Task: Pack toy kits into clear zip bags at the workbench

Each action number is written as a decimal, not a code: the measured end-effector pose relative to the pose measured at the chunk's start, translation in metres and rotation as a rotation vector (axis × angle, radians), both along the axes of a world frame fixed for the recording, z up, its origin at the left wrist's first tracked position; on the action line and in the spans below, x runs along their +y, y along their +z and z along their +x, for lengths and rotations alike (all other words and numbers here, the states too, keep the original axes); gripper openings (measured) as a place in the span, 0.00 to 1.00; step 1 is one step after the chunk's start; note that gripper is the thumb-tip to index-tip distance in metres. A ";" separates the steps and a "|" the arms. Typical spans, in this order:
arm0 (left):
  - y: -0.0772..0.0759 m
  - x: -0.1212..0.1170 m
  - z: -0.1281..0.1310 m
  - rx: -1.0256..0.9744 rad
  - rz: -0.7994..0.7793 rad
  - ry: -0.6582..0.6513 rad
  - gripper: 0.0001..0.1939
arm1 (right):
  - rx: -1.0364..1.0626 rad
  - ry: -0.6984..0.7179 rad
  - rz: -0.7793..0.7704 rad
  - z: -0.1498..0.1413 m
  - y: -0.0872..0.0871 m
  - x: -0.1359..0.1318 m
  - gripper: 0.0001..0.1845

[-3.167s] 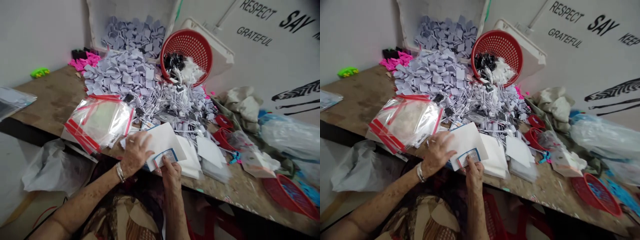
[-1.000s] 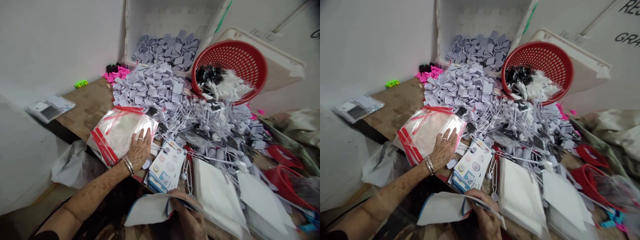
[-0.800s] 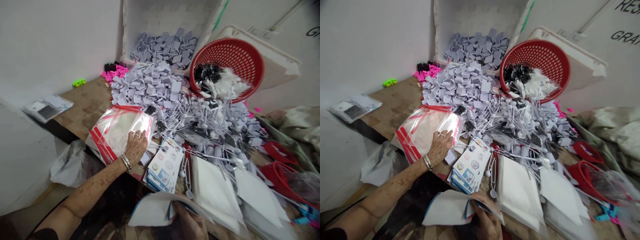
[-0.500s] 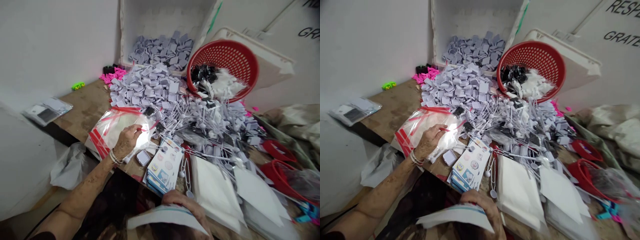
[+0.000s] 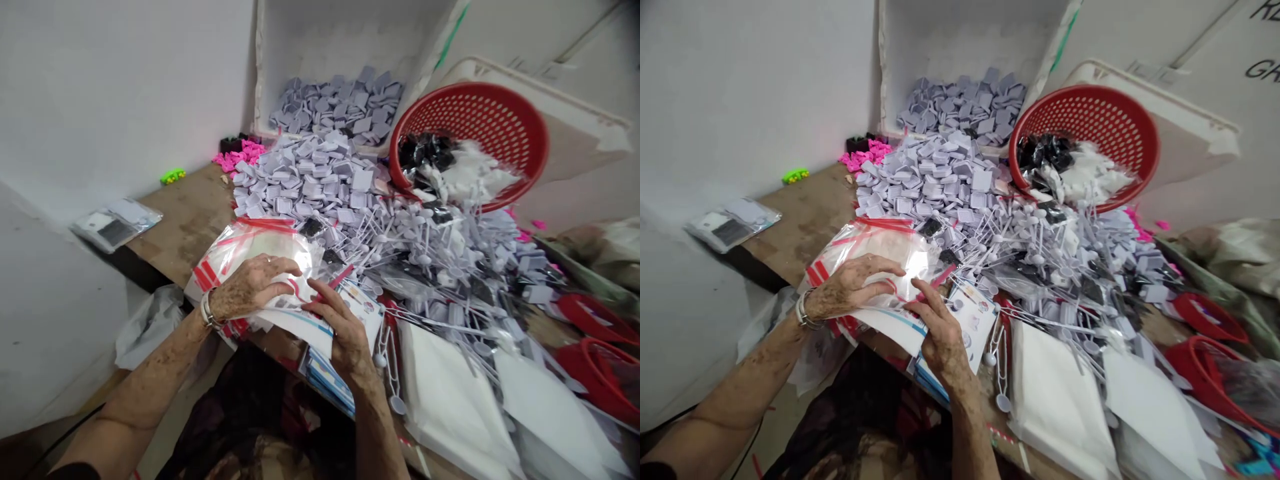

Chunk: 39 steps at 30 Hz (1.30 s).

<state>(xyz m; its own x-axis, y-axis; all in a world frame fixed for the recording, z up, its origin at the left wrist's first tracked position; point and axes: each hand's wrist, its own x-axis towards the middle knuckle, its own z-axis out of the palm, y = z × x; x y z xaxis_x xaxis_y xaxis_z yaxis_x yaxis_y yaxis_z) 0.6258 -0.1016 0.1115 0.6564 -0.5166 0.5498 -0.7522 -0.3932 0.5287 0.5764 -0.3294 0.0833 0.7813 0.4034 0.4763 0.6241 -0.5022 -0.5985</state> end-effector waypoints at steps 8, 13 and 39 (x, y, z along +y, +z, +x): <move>-0.029 0.007 0.016 -0.109 0.023 0.219 0.12 | 0.062 -0.120 0.168 -0.012 -0.009 -0.018 0.11; 0.004 0.012 -0.004 -0.137 -0.186 0.245 0.12 | -0.019 -0.289 0.345 -0.033 0.032 -0.023 0.14; 0.004 -0.077 -0.060 1.025 -0.832 0.127 0.15 | 0.244 -0.063 0.369 -0.102 0.016 -0.059 0.10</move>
<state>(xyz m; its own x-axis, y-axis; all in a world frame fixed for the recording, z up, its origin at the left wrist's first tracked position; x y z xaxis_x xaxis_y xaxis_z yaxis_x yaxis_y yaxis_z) 0.5661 -0.1785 0.1155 0.9798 -0.1735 -0.0995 0.1466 0.2845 0.9474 0.4747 -0.3883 0.0996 0.9064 0.1890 0.3777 0.4171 -0.2599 -0.8709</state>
